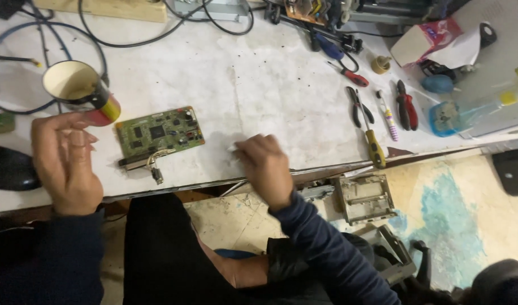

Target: The person cleans a circuit board using a toothbrush. They wipe the board on both sides, turning it over to reach different areas, and continue brushing until the clip ends.

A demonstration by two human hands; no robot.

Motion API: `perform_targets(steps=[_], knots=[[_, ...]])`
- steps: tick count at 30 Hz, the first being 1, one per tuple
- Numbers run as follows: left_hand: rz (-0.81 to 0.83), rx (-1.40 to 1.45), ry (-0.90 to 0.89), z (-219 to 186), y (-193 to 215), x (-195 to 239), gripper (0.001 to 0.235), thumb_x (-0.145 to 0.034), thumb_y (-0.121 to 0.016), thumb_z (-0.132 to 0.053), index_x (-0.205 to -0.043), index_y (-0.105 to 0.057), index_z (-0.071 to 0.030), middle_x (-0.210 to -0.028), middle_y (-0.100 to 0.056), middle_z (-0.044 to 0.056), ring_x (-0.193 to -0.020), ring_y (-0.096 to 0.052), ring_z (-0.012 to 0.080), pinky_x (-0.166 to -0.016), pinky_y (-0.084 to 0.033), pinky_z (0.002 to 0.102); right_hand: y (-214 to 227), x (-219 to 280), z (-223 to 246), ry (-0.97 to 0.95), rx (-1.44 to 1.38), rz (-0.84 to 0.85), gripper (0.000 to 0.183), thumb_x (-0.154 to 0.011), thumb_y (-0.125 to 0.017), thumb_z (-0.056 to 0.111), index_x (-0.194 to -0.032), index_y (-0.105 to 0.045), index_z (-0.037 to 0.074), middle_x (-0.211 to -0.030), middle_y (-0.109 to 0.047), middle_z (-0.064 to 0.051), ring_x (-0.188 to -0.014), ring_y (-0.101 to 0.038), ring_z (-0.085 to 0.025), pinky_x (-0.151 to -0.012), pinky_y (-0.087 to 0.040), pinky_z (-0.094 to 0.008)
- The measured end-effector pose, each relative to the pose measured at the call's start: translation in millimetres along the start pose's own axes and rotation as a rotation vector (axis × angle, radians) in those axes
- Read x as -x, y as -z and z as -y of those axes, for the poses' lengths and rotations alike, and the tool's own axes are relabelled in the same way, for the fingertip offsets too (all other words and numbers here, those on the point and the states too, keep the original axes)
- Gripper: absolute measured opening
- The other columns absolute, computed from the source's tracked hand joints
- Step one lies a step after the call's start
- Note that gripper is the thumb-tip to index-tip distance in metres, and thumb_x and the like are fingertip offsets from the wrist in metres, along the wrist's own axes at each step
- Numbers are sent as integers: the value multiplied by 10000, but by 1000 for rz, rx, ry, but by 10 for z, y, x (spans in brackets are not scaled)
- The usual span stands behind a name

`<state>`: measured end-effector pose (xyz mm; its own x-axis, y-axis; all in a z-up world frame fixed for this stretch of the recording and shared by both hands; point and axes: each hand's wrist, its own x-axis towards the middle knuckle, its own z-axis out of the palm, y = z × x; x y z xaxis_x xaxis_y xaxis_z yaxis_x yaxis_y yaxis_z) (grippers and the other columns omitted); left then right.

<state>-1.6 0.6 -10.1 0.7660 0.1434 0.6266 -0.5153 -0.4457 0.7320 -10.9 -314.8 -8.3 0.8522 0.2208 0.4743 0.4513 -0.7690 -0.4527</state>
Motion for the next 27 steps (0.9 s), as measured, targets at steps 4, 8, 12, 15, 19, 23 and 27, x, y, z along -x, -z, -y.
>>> perform_targets(steps=[4, 8, 12, 15, 19, 23, 27], knots=[[-34, 46, 65, 57, -41, 12, 396, -1160, -418, -308, -1276, -528, 54, -1153, -563, 182, -908, -551, 251, -785, -472, 351, -33, 43, 355, 178, -99, 109, 85, -974, -697, 91, -1021, -708, 21, -925, -676, -95, -839, -563, -271, -692, -513, -392], [-80, 126, 30, 216, -25, 10, 302, -1096, -466, -138, -1322, -560, 38, -1122, -583, 197, -966, -588, 294, -880, -488, 426, 299, -97, 776, 100, -346, 340, 114, -836, -806, 85, -931, -757, 45, -825, -724, -145, -801, -717, -386, -726, -594, -446], [-96, 62, -9, 85, 23, -63, 302, -1112, -473, -217, -1289, -572, 6, -1068, -575, 194, -939, -605, 341, -850, -482, 464, 214, -466, 908, 44, -447, 286, 158, -813, -827, 85, -958, -765, 75, -810, -726, -137, -757, -729, -335, -714, -592, -421], [-107, 134, -27, 70, -6, -75, 317, -1107, -444, -231, -1260, -581, 12, -1011, -563, 160, -859, -595, 273, -820, -500, 423, 31, -980, 1090, 167, -337, 24, 184, -897, -824, 137, -1063, -756, 96, -850, -672, -117, -779, -707, -344, -680, -575, -399], [-139, 290, 61, 165, -29, -42, 547, -1116, -297, -449, -1191, -611, -8, -1012, -575, 130, -824, -549, 212, -741, -440, 324, -615, -1574, 1279, 245, -453, -134, 190, -945, -724, 45, -1133, -718, 72, -969, -639, -147, -876, -729, -423, -680, -650, -419], [-172, 414, 156, 221, -67, -25, 701, -1084, -184, -590, -1215, -570, -20, -1052, -596, 136, -844, -516, 196, -756, -398, 308, -1086, -1791, 1191, 364, -133, -119, 275, -822, -802, 126, -1086, -735, 165, -948, -630, -40, -881, -717, -336, -720, -656, -461], [-161, 411, 171, 357, -49, 39, 707, -1077, -170, -586, -1233, -573, -28, -1055, -573, 117, -859, -526, 191, -765, -408, 293, -623, -1576, 1303, 321, -106, -210, 230, -913, -753, 167, -1138, -711, 145, -1045, -633, -36, -1030, -652, -308, -819, -613, -441]])
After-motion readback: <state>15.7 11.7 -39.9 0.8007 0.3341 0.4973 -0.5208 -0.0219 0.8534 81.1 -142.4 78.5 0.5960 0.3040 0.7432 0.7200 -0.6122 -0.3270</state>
